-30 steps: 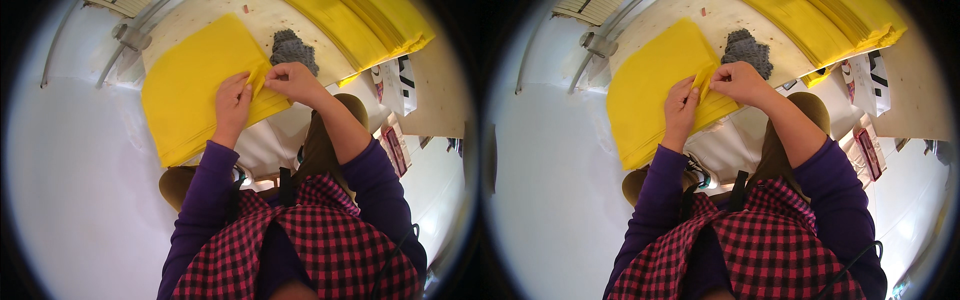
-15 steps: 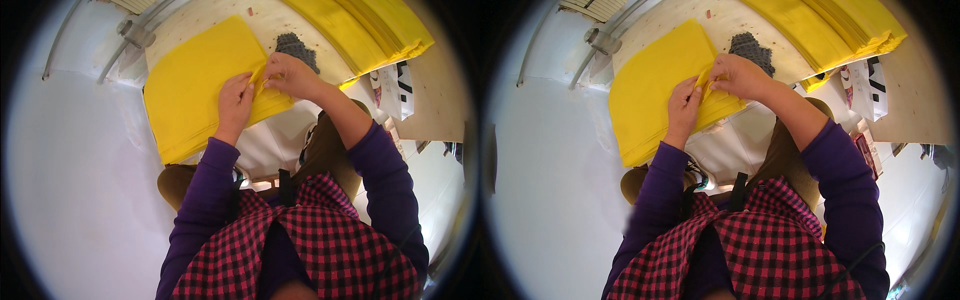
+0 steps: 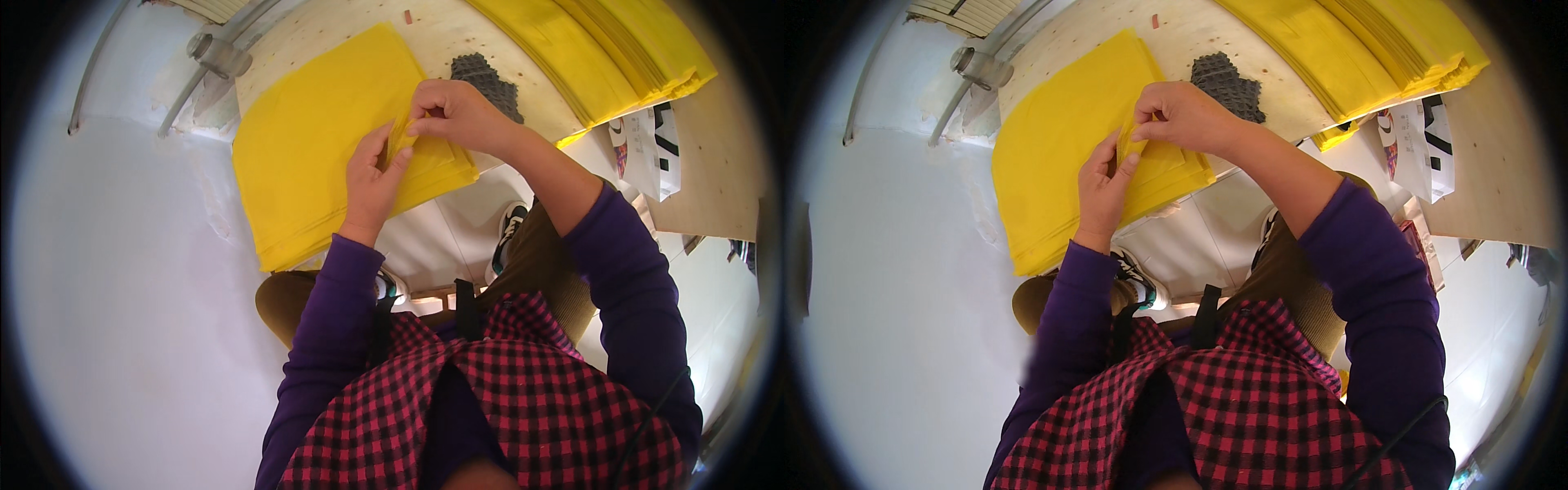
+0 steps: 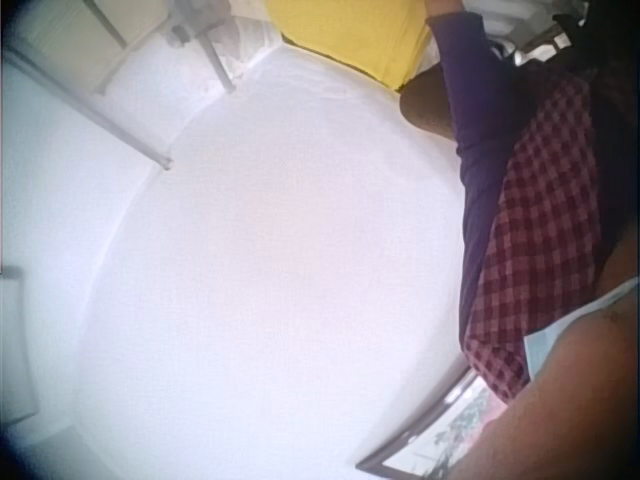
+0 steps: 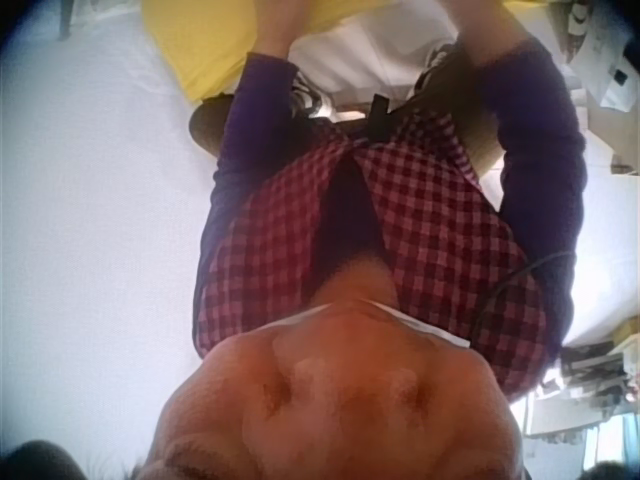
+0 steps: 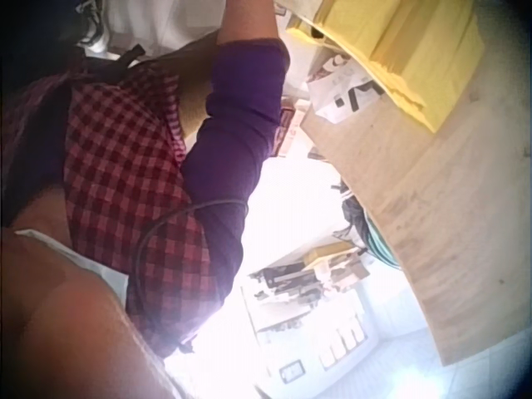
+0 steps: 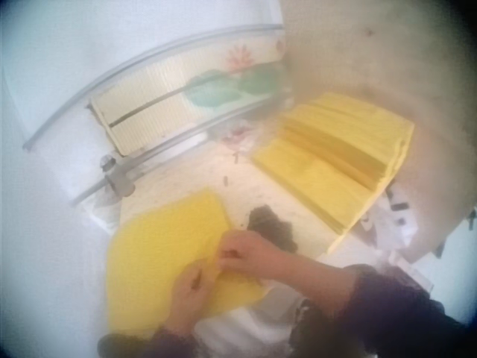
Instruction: The person folds a yellow fabric sheet on a table, aligning edges and pressing folds to create a compact stack. The folded piece is placed on top of a growing pile of similarly folded yellow sheets.
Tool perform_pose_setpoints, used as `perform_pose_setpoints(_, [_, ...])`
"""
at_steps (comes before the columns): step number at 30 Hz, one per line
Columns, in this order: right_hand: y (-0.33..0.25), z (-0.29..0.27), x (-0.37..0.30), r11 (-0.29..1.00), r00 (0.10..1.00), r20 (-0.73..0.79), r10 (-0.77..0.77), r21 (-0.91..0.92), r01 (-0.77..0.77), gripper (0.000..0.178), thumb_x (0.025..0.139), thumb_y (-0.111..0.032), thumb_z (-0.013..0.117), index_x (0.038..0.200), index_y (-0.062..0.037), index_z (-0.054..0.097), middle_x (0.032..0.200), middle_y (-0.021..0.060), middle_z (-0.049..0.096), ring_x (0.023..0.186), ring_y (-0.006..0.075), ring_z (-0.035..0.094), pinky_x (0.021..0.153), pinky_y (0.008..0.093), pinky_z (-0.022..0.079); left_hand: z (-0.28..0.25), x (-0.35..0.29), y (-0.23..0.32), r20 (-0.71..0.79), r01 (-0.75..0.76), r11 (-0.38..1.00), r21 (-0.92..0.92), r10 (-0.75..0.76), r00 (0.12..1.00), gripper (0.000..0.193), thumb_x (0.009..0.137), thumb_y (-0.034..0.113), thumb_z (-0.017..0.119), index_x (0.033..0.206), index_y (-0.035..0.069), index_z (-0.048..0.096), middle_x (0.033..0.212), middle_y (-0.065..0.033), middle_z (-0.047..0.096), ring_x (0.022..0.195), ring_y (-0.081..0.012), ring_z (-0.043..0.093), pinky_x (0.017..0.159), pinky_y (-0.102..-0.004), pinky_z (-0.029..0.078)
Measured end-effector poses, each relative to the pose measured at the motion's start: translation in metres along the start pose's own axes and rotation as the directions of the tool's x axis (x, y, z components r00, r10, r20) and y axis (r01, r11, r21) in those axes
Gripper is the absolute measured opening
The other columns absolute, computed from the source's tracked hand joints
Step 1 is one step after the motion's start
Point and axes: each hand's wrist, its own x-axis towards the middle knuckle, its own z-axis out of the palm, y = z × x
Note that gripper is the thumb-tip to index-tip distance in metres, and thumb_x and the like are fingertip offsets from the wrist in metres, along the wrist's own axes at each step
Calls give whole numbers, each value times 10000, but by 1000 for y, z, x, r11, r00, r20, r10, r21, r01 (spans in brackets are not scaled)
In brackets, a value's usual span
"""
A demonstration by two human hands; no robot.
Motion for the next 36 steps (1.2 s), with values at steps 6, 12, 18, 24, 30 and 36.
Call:
perform_pose_setpoints(6, [1, 9, 6, 998, 997, -68, -27, -51, 24, 163, 811, -180, 701, 820, -30, 638, 793, 85, 599, 737, 250, 576, 666, 351, 456, 7, -2, 3, -90, 29, 998, -59, -34, 995, 578, 886, -14, 623, 1428, 38, 428, 978, 25, 554, 894, -74, 502, 821, -200, 409])
perform_pose_setpoints(12, [3, 16, 7, 997, 994, -104, 32, -60, -38, 151, 827, -183, 677, 881, -42, 671, 867, 92, 642, 795, 267, 606, 698, 359, 481, 3, -4, 7, -96, 53, 991, 124, -41, 995, 454, 887, -19, 568, 1336, 48, 557, 956, -5, 595, 808, -67, 489, 792, -188, 409])
perform_pose_setpoints(18, [2, -3, -3, 996, 976, -212, 39, -68, -55, 176, 823, -145, 678, 971, -51, 686, 905, 89, 666, 793, 242, 614, 714, 340, 494, 5, -2, 8, -136, -23, 996, 91, 35, 990, 407, 918, -13, 530, 1319, 43, 572, 1051, -41, 665, 881, -73, 555, 835, -199, 425])
perform_pose_setpoints(24, [6, -23, -12, 983, 972, -184, 149, -77, -165, 235, 778, -134, 725, 997, -56, 686, 979, 93, 663, 835, 231, 607, 734, 336, 498, 1, -4, 9, -113, -22, 999, 23, 24, 993, 323, 933, -25, 492, 1209, 25, 650, 1058, -65, 678, 930, -99, 582, 881, -219, 422])
perform_pose_setpoints(30, [12, 12, -4, 915, 935, -229, -272, -362, 178, 259, 753, -126, 751, 984, -34, 681, 970, 85, 653, 816, 173, 574, 748, 294, 491, 1, -3, 2, -73, -61, 994, -91, 55, 996, 327, 921, -67, 464, 1130, 32, 695, 1022, -68, 685, 930, -111, 599, 874, -234, 439])
perform_pose_setpoints(36, [7, 8, 6, 957, 968, -33, 250, 160, -242, 210, 796, -185, 741, 869, -4, 663, 733, 43, 624, 663, 109, 538, 651, 266, 473, -2, -3, 2, -21, -94, 991, -98, 92, 996, 309, 905, -73, 488, 1086, 38, 713, 1012, -77, 681, 940, -135, 606, 864, -229, 436])
